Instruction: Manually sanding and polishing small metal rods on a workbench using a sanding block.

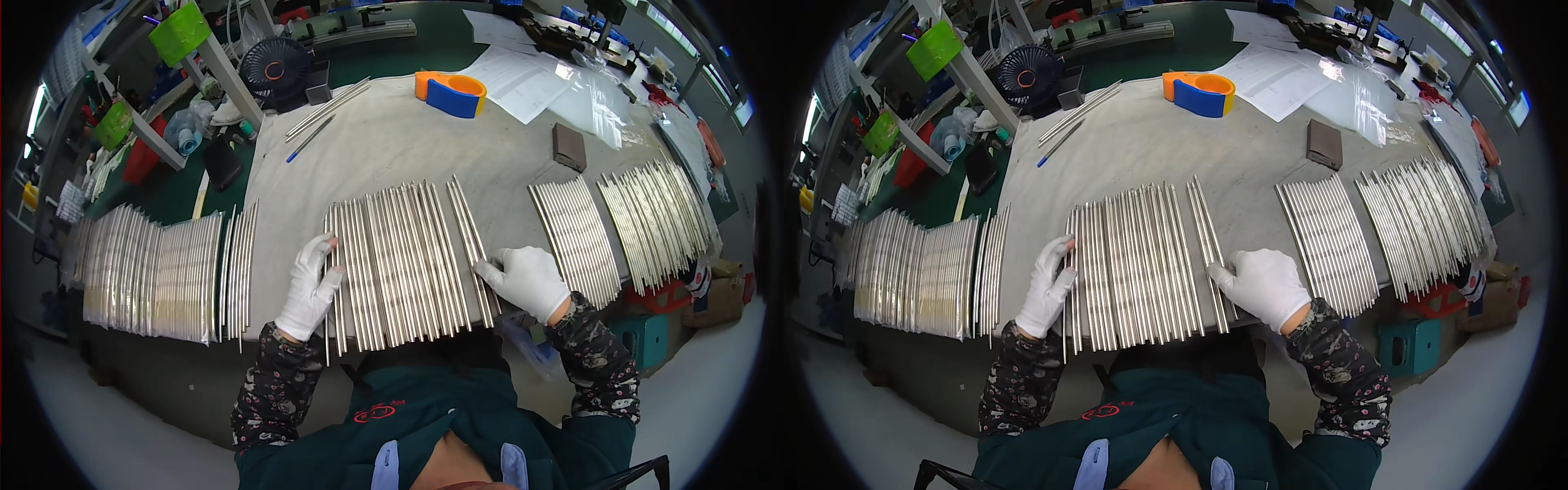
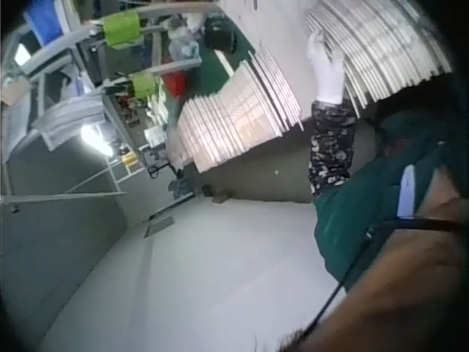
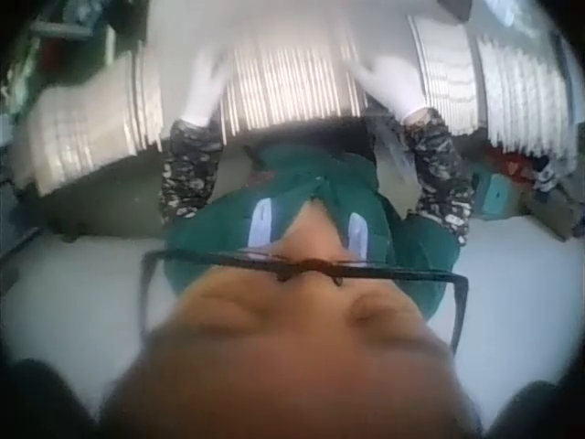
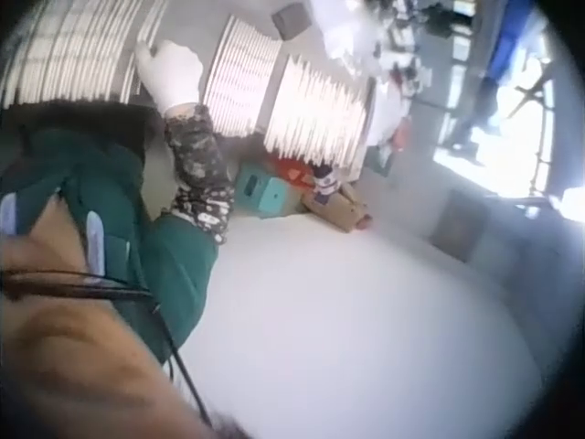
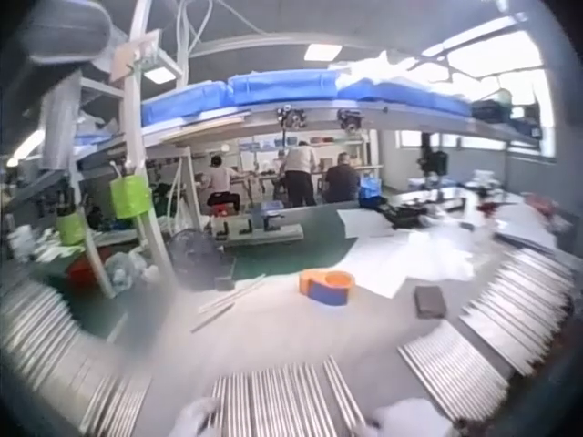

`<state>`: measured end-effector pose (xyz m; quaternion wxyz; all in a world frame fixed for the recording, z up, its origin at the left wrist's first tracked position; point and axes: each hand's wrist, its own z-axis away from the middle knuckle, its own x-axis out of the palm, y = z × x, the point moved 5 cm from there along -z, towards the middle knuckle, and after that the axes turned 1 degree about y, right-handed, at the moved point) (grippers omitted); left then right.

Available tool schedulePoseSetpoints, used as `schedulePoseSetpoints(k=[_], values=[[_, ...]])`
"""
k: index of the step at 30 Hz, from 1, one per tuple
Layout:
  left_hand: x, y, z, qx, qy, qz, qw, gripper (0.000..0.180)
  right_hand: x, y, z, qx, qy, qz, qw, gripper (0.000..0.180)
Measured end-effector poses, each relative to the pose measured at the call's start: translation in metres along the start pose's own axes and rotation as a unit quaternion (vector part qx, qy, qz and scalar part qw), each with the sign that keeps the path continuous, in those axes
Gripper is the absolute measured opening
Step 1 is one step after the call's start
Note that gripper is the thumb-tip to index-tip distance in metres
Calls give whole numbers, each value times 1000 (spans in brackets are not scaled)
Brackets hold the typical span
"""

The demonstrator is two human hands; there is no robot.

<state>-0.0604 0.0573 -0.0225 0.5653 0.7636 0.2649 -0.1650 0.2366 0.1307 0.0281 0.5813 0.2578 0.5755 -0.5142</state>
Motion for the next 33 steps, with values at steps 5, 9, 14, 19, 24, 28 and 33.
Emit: schedulePoseSetpoints(k=[5,9,14,19,24,28,33], values=[[-7,1,20,-47,62,54,996,45,13,2,4,-45,31,-1,998,42],[-7,12,25,-20,-2,-11,1000,44,17,-9,13,-88,34,-36,995,32],[-25,25,42,-23,-89,-61,994,51,-21,34,30,-20,208,-103,973,19],[-32,87,8,47,-134,-105,984,46,-56,125,53,74,376,144,912,31],[48,165,-56,281,-240,-156,916,47,-33,168,42,182,284,197,920,38],[144,197,-70,397,-320,-93,855,63,-31,172,35,194,327,137,915,42],[242,180,-93,428,-372,-165,807,93,-21,149,44,154,335,107,923,35]])
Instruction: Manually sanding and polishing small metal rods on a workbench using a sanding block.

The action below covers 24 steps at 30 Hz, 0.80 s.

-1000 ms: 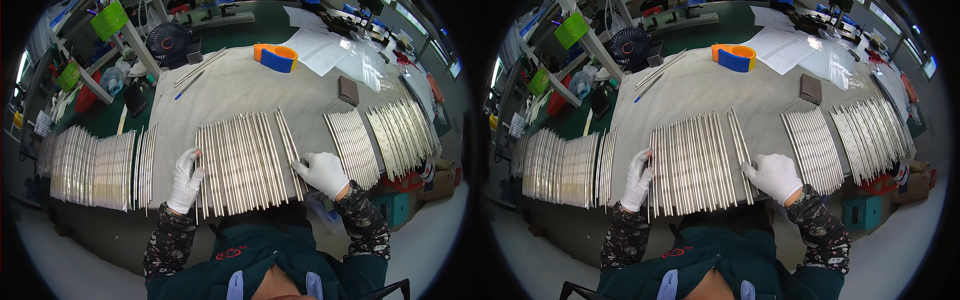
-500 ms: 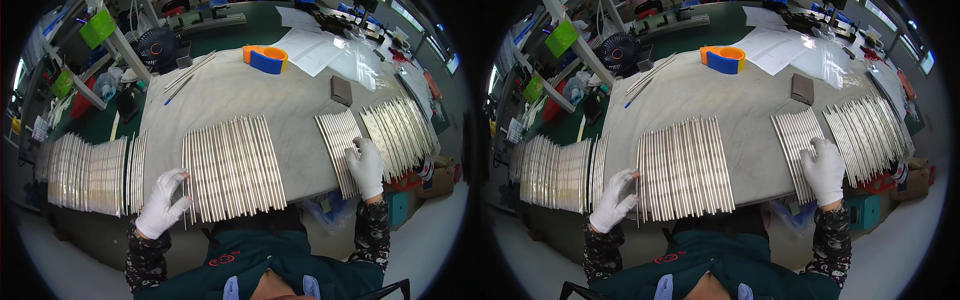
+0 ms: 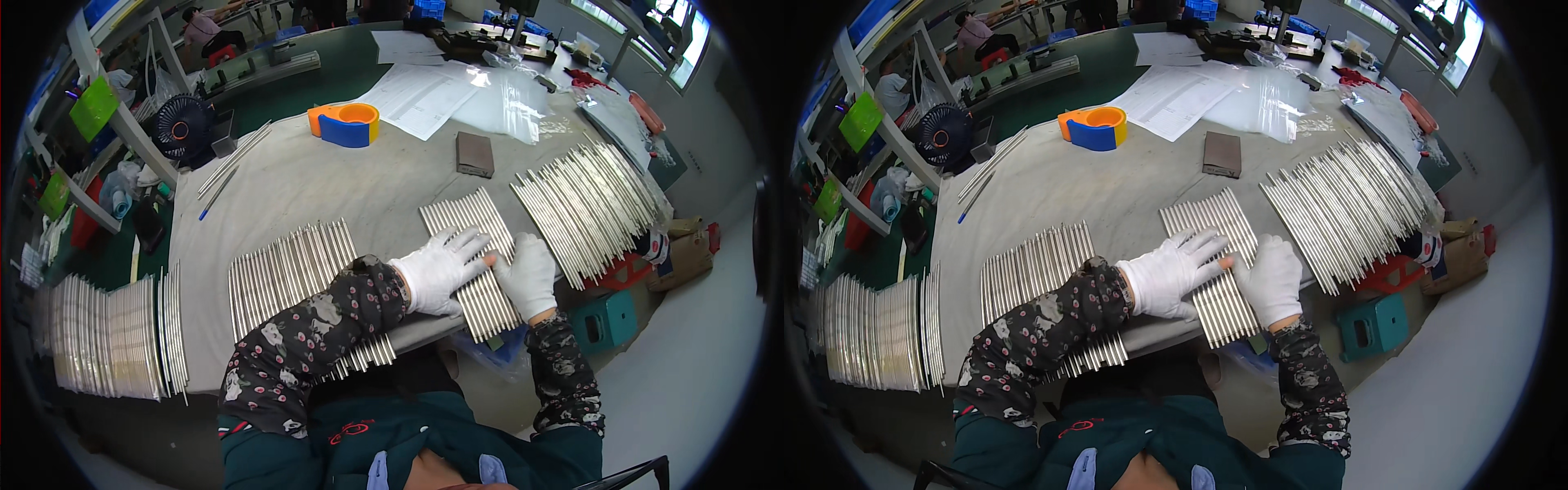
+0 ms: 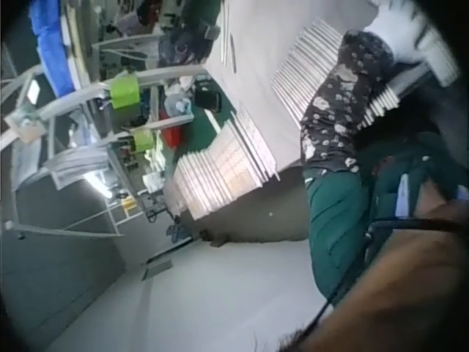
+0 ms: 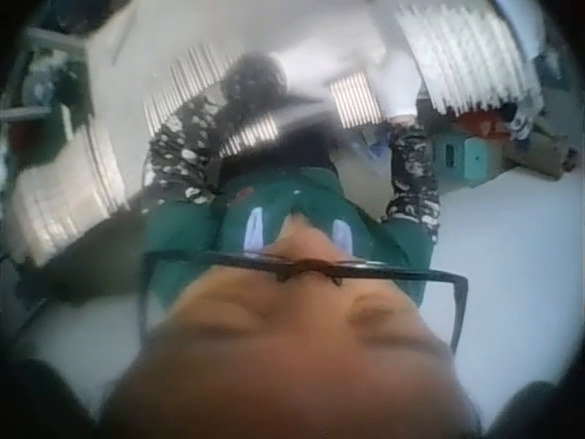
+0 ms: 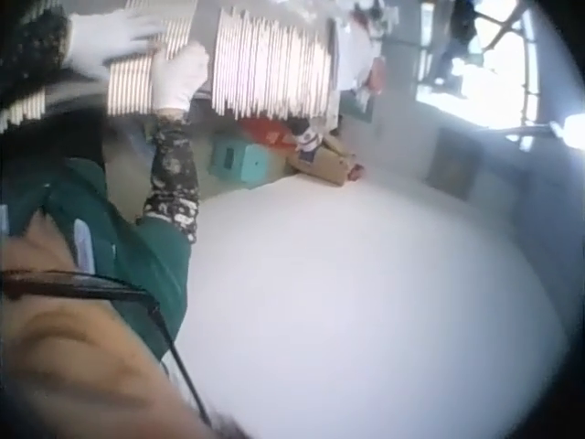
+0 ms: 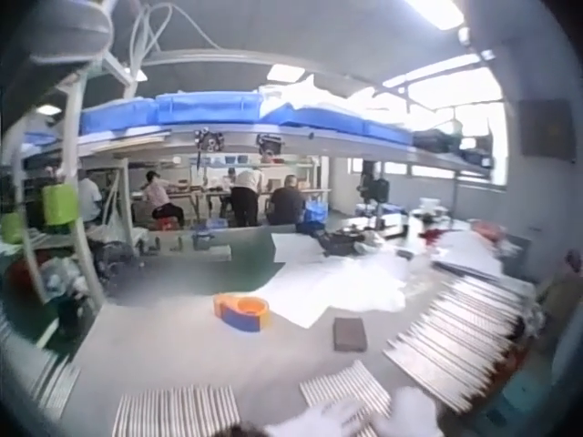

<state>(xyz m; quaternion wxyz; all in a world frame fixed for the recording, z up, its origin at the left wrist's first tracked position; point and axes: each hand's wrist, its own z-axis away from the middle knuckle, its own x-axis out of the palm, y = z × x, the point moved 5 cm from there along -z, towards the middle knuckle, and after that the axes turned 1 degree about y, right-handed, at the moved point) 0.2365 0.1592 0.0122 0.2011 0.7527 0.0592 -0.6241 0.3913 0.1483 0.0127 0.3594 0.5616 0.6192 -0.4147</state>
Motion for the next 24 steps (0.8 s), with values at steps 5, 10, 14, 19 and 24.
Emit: schedulePoseSetpoints(k=[5,10,14,19,24], values=[[6,-2,2,99,-12,-17,995,117,-8,-32,22,-34,-71,-132,988,25],[4,0,14,118,15,14,993,114,-22,-57,54,-62,-102,-177,977,26],[1,5,28,128,11,-14,992,86,-32,-50,75,20,-204,-277,939,30],[2,20,20,157,-18,-40,987,75,12,-35,118,235,-463,-651,554,52],[3,53,17,209,13,-69,975,27,2,-45,118,128,-507,-688,504,66]])
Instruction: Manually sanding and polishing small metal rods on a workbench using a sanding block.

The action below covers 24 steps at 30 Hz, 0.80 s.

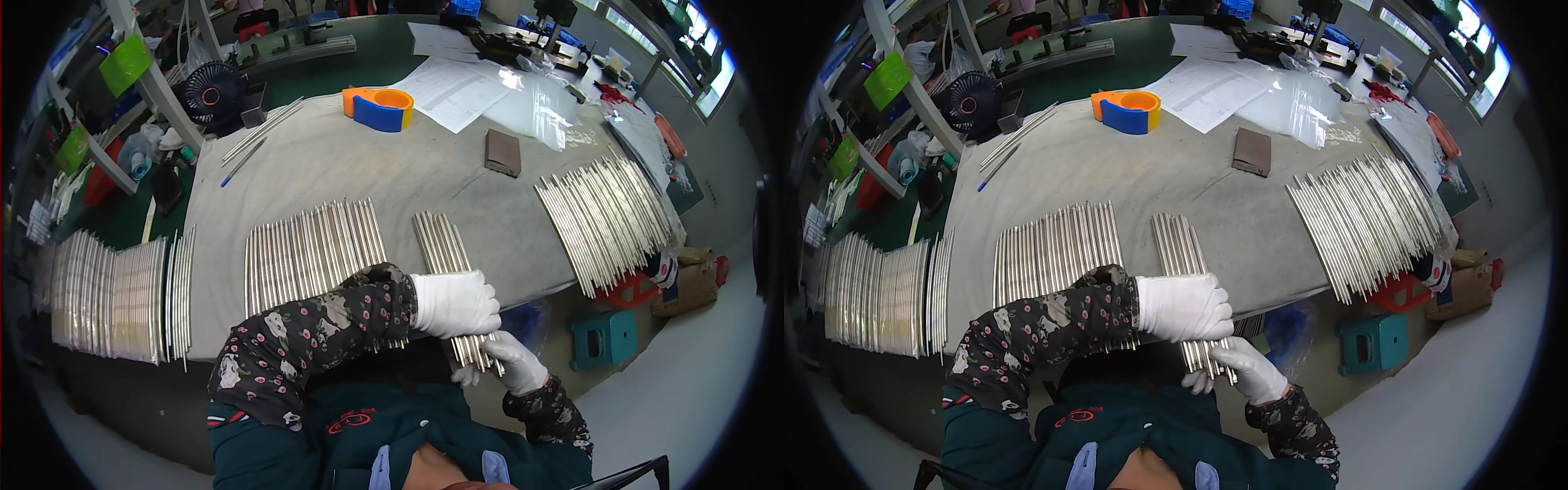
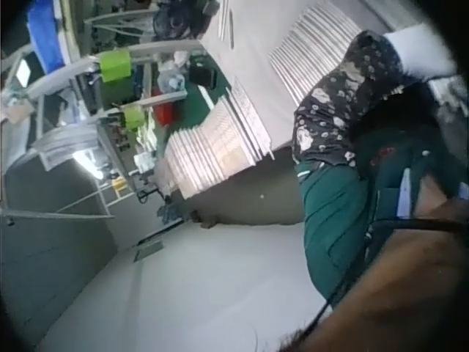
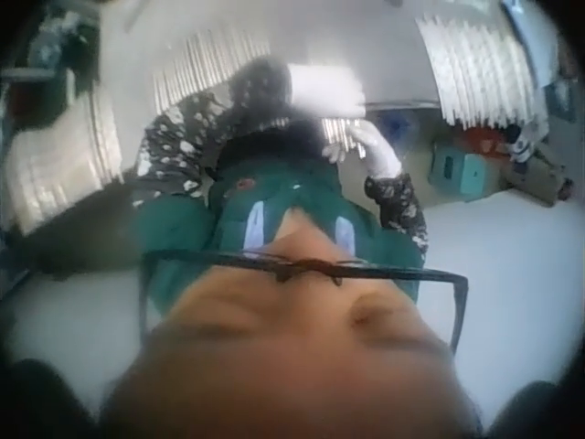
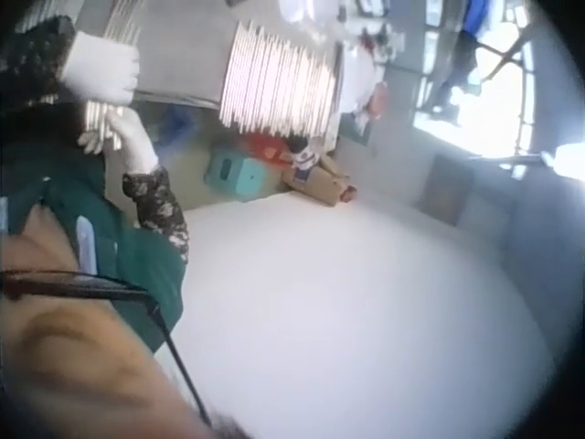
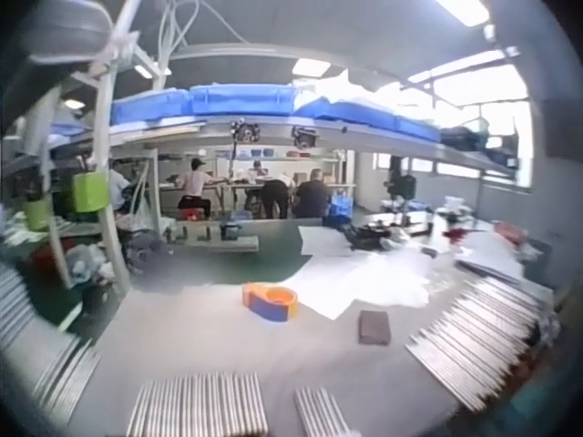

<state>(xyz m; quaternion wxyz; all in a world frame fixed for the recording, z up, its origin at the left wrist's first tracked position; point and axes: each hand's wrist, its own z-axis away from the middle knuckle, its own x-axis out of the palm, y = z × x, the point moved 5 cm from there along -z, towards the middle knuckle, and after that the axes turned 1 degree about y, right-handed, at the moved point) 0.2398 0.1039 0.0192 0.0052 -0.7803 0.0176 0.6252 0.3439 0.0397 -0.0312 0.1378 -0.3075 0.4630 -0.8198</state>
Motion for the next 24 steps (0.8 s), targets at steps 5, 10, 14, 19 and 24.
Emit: schedulePoseSetpoints(k=[5,10,14,19,24], values=[[-68,-6,-10,-114,247,143,952,22,19,-61,39,-277,124,-175,937,66],[-83,-20,-3,-200,474,319,796,22,0,-96,17,-316,359,232,847,41],[-67,-41,8,-238,468,426,737,27,-11,-67,-48,-287,224,324,873,65],[-49,-62,30,-355,494,579,543,26,-14,-67,-81,-204,217,277,914,65],[-3,-100,95,-535,362,480,594,28,20,-65,-63,9,163,90,982,39]])
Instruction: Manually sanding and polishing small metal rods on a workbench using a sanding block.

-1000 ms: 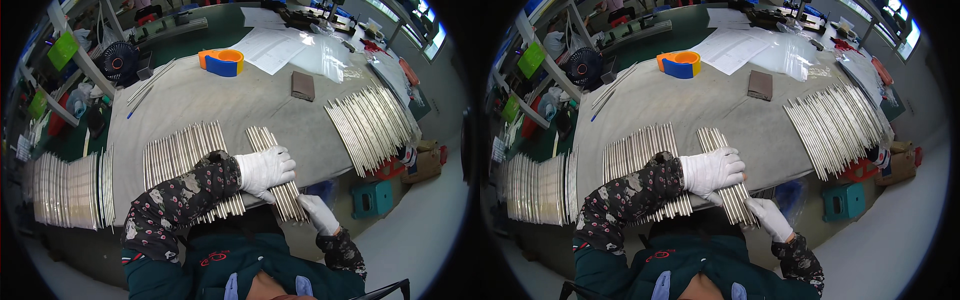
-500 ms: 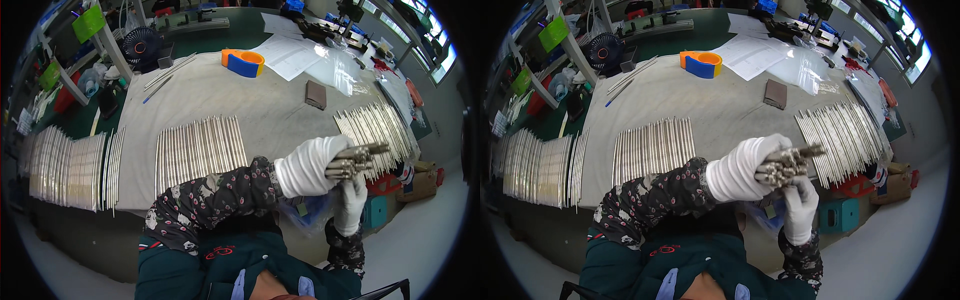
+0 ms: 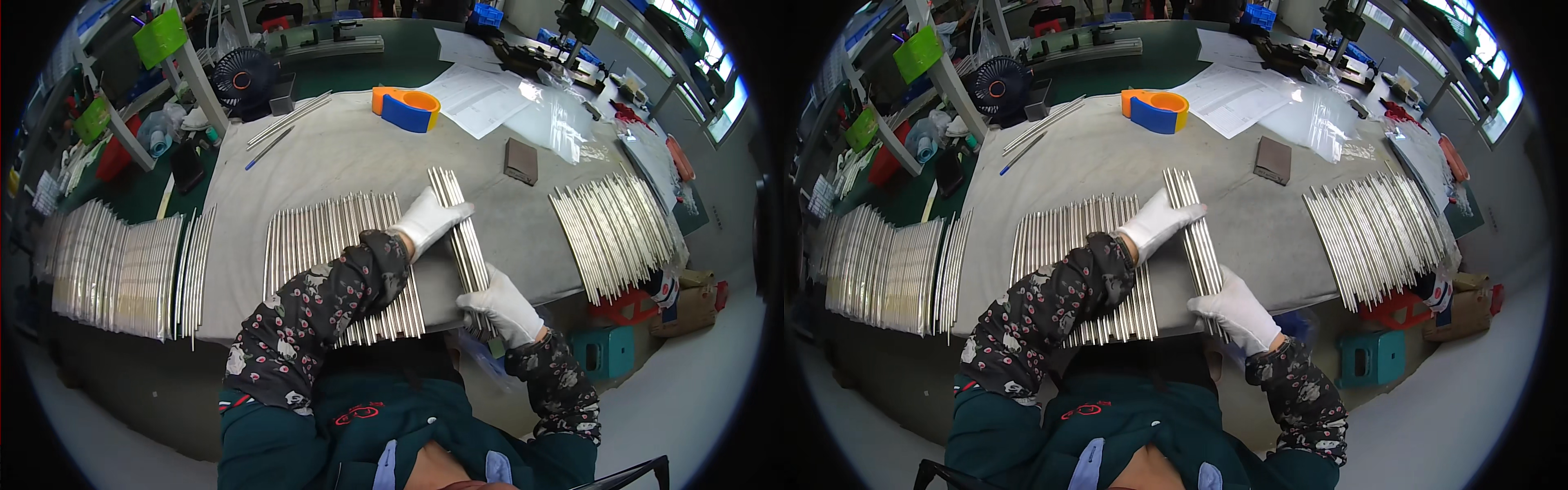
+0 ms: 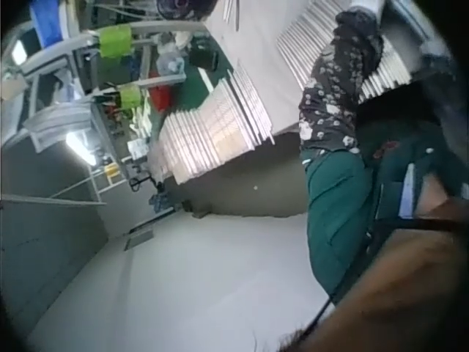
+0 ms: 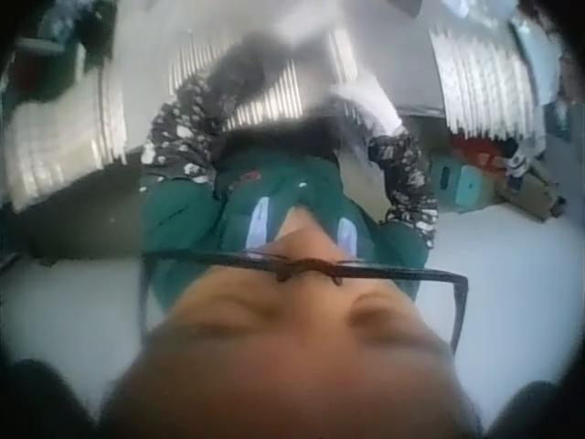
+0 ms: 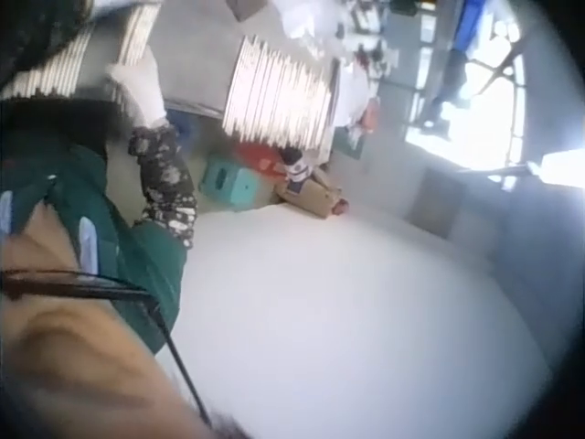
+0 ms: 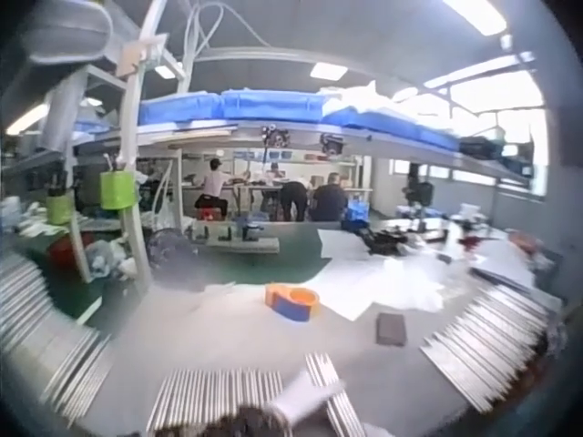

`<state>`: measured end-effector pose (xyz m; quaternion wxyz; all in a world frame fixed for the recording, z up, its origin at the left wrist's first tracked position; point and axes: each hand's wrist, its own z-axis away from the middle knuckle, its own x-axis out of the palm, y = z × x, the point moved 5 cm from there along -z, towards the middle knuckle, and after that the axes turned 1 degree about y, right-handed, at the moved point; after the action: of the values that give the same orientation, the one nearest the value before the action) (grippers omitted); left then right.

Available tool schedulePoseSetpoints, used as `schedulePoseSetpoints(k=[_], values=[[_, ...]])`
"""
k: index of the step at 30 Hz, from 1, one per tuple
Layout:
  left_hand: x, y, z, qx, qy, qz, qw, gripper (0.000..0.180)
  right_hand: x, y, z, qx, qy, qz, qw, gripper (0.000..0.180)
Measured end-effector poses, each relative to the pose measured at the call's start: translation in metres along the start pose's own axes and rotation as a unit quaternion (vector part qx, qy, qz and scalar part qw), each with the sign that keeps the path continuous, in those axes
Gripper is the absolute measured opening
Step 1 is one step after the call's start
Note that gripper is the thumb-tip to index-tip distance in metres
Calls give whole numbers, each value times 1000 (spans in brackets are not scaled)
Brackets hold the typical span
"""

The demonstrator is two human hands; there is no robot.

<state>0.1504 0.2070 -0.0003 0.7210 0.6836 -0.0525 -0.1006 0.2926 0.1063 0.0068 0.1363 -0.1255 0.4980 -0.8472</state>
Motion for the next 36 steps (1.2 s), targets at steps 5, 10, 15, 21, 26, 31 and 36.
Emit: schedulePoseSetpoints(k=[5,10,15,21,26,31,36], values=[[-13,30,44,143,-75,-571,805,61,-4,-1,-10,12,54,100,993,42],[1,15,76,363,-192,-536,738,65,10,-25,0,-142,84,457,874,50],[7,-1,73,341,-226,-543,734,72,-17,-28,-1,-209,140,540,803,31],[38,-2,58,335,-208,-546,739,73,-54,-24,3,-334,238,524,747,23],[65,4,43,370,-209,-517,743,78,-71,-16,-3,-378,243,564,693,39],[59,1,47,366,-241,-506,743,81,-71,-15,-7,-374,198,622,659,47],[26,3,68,326,-285,-543,719,83,-67,-11,-11,-351,159,687,616,57]])
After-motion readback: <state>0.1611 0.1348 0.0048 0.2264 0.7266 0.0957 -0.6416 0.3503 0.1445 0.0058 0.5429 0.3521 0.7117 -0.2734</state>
